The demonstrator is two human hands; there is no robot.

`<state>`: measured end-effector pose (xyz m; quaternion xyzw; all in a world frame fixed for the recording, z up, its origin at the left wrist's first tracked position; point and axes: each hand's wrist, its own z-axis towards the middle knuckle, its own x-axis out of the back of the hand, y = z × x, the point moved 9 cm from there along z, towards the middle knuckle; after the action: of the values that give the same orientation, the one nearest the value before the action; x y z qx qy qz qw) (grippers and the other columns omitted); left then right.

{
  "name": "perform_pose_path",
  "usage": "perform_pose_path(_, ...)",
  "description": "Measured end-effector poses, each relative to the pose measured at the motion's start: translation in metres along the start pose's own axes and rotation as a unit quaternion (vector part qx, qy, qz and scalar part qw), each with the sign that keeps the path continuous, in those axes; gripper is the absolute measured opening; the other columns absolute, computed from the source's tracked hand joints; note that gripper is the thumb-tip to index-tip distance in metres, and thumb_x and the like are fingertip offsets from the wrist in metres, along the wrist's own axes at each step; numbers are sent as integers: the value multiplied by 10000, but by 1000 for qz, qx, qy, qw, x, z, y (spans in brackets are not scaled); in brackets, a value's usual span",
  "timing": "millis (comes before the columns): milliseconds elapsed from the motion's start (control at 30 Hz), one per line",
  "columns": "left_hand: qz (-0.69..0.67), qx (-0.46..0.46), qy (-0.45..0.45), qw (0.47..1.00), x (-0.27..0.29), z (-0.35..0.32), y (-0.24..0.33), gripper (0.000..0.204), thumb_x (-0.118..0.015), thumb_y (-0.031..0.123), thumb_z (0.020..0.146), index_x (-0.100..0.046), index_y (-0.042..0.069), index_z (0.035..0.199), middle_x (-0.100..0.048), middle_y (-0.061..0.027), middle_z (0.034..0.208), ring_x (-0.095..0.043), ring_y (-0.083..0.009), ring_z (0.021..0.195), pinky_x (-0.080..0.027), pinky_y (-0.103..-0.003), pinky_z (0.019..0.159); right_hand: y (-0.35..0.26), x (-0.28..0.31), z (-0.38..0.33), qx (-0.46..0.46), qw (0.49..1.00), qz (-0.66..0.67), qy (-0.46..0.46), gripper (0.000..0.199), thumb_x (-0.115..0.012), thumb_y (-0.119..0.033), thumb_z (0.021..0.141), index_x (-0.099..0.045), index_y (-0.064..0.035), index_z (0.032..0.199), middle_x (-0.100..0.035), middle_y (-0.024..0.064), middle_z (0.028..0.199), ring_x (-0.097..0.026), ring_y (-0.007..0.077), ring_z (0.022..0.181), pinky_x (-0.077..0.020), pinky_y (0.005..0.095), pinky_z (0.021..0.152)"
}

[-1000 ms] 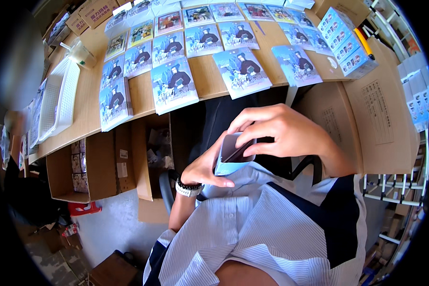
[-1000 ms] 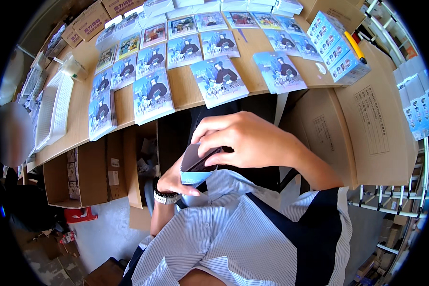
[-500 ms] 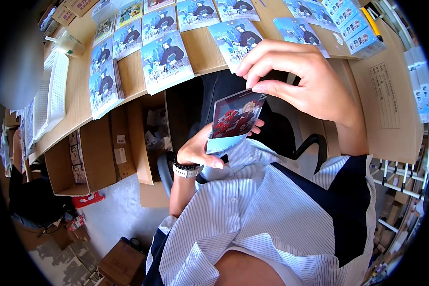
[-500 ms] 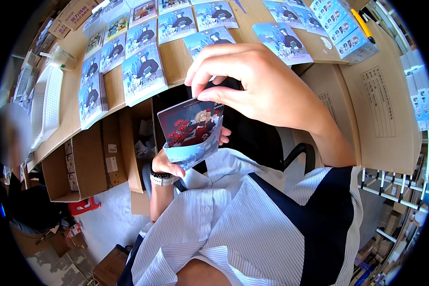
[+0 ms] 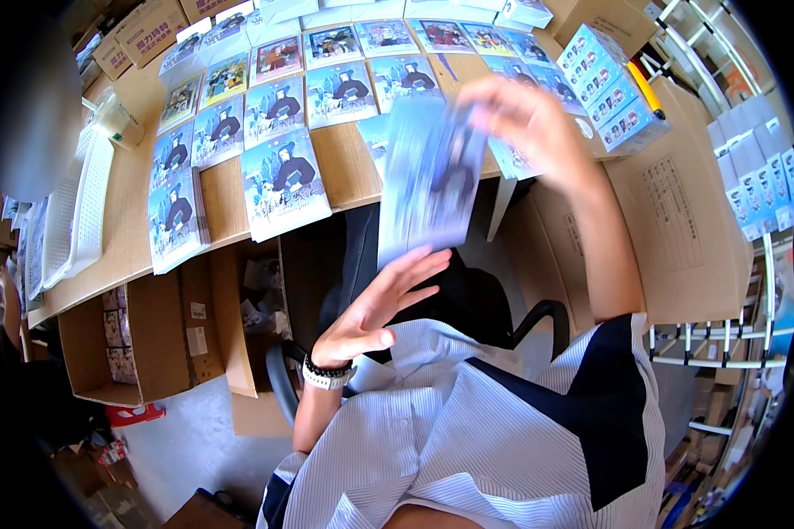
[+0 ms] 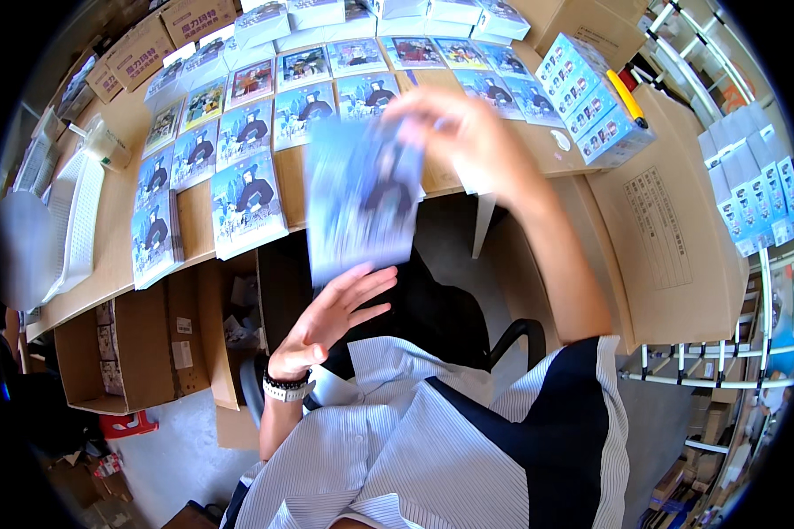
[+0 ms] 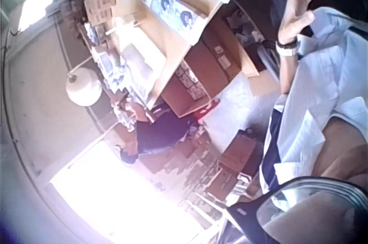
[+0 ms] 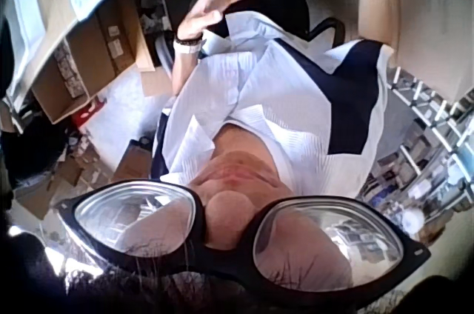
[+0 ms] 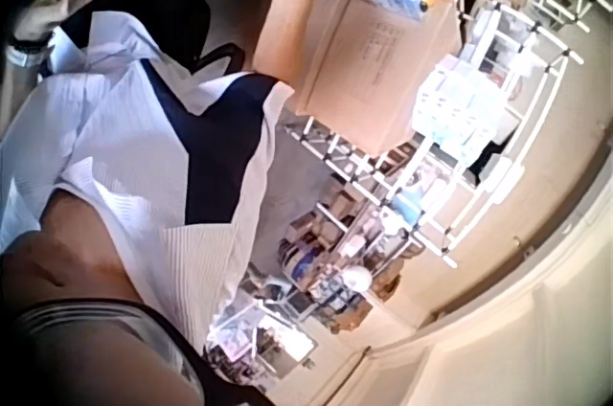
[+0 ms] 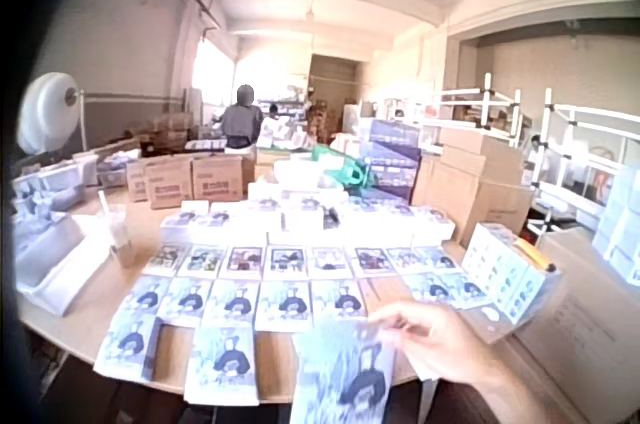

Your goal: The person sits at a desk and repeatedly picks up small rectangular cards, wipes them with a white cloth, and places them into neat stacks. The person handles the cards one by one, occasionally flipping them over to check the back, and arranges them into multiple piles on the table.

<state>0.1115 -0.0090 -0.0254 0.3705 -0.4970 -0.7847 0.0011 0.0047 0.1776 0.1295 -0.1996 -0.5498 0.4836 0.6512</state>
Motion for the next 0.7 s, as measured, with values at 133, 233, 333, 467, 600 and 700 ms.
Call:
perform_pose_path(133, 56, 22, -53, 997, -11, 10, 3, 932, -659, 519, 938, -237, 6, 1592, -331, -228, 1608, -327, -360, 1501, -272, -522, 1214, 72, 110, 68, -63, 988, -71, 119, 259, -539, -118, 1055, -691, -108, 1265, -709, 35, 1190, -676, 124, 1030, -552, 295, 888)
perform_pose_path(233, 90, 30, -67, 993, -12, 13, 2, 803, -624, 452, 985, -305, -8, 1561, -387, -219, 1573, -394, -344, 1463, -313, -487, 1201, 150, 145, 107, -160, 980, -45, 107, 277, -540, -204, 1062, -672, -160, 1301, -685, 10, 1161, -635, 107, 1048, -506, 316, 975)
perform_pose_path(333, 127, 43, -51, 990, -6, 15, 1, 753, -630, 448, 987, -367, 11, 1540, -408, -192, 1563, -422, -337, 1445, -342, -480, 1185, 225, 136, 136, -231, 971, -4, 67, 279, -530, -174, 1062, -677, -166, 1298, -682, 0, 1146, -625, 96, 1058, -505, 322, 985)
perform_pose_path(467, 176, 49, -36, 983, 0, 21, 7, 662, -632, 377, 996, -422, 17, 1511, -440, -174, 1524, -441, -332, 1427, -354, -475, 1175, 267, 117, 152, -270, 957, -90, 57, 251, -576, -115, 1026, -766, -184, 1174, -721, 21, 1141, -647, 139, 1028, -514, 313, 825)
perform_pose_path(600, 191, 59, -41, 979, 5, 35, 8, 636, -646, 316, 985, -431, 22, 1506, -443, -174, 1523, -454, -329, 1409, -363, -471, 1165, 297, 116, 157, -177, 968, -178, -5, 273, -659, -62, 938, -781, -185, 1150, -717, 113, 1250, -670, 249, 1095, -492, 348, 967)
perform_pose_path(700, 204, 65, -42, 976, 5, 47, 5, 619, -658, 265, 969, -444, 21, 1496, -455, -173, 1512, -467, -328, 1392, -372, -466, 1155, 285, 116, 147, -143, 948, -285, 22, 270, -704, -47, 877, -794, -167, 1102, -730, 155, 1181, -667, 303, 1124, -491, 376, 993)
